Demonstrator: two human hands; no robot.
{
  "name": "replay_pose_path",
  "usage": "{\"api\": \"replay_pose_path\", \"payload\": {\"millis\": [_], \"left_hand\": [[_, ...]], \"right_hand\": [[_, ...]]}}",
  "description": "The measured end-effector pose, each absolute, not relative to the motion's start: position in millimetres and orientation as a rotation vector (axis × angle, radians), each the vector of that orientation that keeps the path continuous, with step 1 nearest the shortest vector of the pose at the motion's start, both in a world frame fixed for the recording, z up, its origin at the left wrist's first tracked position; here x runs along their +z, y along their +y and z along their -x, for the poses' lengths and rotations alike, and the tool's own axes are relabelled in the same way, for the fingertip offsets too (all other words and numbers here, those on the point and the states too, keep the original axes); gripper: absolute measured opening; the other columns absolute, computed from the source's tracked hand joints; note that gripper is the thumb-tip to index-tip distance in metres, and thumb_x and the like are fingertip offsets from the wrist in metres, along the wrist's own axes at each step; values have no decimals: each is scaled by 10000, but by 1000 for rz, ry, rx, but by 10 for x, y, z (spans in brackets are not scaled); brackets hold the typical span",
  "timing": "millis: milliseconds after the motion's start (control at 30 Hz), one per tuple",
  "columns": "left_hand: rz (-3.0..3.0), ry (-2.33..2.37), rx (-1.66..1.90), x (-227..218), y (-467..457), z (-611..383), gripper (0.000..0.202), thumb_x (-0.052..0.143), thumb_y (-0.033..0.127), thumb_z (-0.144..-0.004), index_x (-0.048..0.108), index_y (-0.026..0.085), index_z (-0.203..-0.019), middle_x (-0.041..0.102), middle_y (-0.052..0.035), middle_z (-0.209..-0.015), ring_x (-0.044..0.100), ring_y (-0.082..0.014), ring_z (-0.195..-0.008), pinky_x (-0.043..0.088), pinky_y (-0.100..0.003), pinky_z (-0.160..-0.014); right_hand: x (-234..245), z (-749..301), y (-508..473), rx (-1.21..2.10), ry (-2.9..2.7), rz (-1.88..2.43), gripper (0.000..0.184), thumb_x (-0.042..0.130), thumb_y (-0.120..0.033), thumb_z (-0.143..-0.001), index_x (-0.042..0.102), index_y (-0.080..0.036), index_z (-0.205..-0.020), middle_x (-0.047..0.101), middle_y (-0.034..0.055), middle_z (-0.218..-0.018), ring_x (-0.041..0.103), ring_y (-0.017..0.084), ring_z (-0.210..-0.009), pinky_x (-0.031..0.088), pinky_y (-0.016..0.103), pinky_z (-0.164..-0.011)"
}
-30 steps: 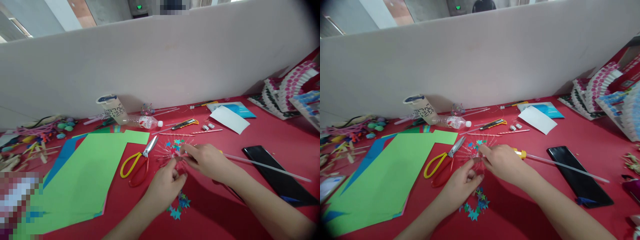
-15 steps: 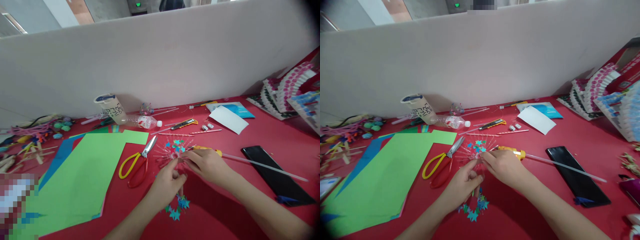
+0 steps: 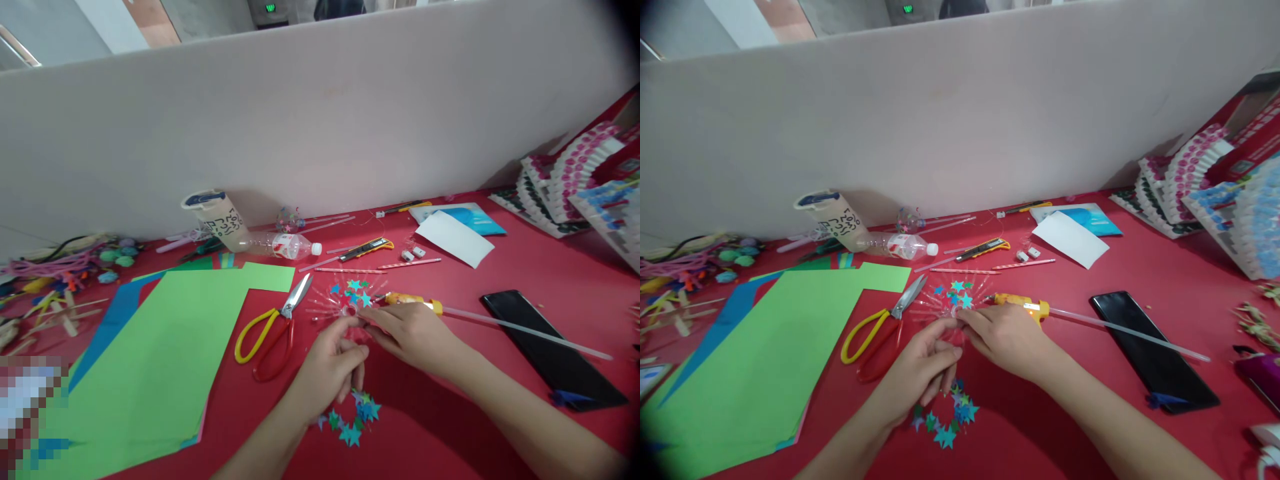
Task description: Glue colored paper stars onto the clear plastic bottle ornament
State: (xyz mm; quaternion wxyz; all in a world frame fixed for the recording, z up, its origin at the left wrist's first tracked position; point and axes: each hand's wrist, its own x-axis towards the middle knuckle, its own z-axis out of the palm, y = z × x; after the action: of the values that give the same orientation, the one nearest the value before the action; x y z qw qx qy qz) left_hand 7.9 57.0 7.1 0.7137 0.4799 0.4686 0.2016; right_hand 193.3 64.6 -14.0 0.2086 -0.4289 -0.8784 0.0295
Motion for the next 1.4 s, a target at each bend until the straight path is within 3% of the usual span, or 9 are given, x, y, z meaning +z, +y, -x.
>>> {"api": "replay_pose_path", "payload": {"millis": [300,467,700,900,1100,1400], "left_hand": [[-946,1014,477,78,595,-58,415,531,261,-810,443,145,-1198,541,78,-467,311,-25,-269,207,-129,-299],[-956,1039,477,75,581,-65,459,533,272,-808,419,147,-1235,540,78,-486,316,-27,-275,204,-136,-296],[-986,1026,482,70,568,-57,488,531,277,-808,406,146,-1261,541,74,-509,319,-23,-282,191,-137,-298],[-991,1033,486,78,572,-58,441,514,251,-818,413,164,-1238,533,81,-508,323,-24,-283,192,-133,-296],[-1021,1028,479,96,552,-62,422,509,246,-825,417,179,-1232,531,84,-524,333,-24,-279,194,-138,-295],[-1131,1060,467,86,515,-39,384,478,273,-848,393,203,-1216,552,78,-574,342,-24,-283,215,-138,-296]], "right_hand": [[-235,-1934,703,-113,-2432,1078,245,460,-215,-920,605,-147,-1106,682,47,-712,617,136,-617,423,242,-565],[-288,-1940,690,-75,-2449,1043,244,477,-157,-901,582,-137,-1120,686,41,-746,626,152,-658,430,263,-594],[-328,-1914,659,-17,-2376,1034,193,451,-169,-913,634,-158,-970,702,67,-796,637,144,-694,446,251,-639],[-228,-1908,648,6,-2305,1160,265,494,-270,-898,583,-151,-1117,673,42,-701,605,151,-604,397,253,-573],[-146,-1918,658,78,-2304,1203,180,502,-272,-882,642,-163,-911,676,50,-704,611,155,-635,376,247,-582],[-97,-1904,639,109,-2242,1259,138,526,-261,-861,619,-163,-888,677,37,-712,606,148,-613,369,239,-565]]}}
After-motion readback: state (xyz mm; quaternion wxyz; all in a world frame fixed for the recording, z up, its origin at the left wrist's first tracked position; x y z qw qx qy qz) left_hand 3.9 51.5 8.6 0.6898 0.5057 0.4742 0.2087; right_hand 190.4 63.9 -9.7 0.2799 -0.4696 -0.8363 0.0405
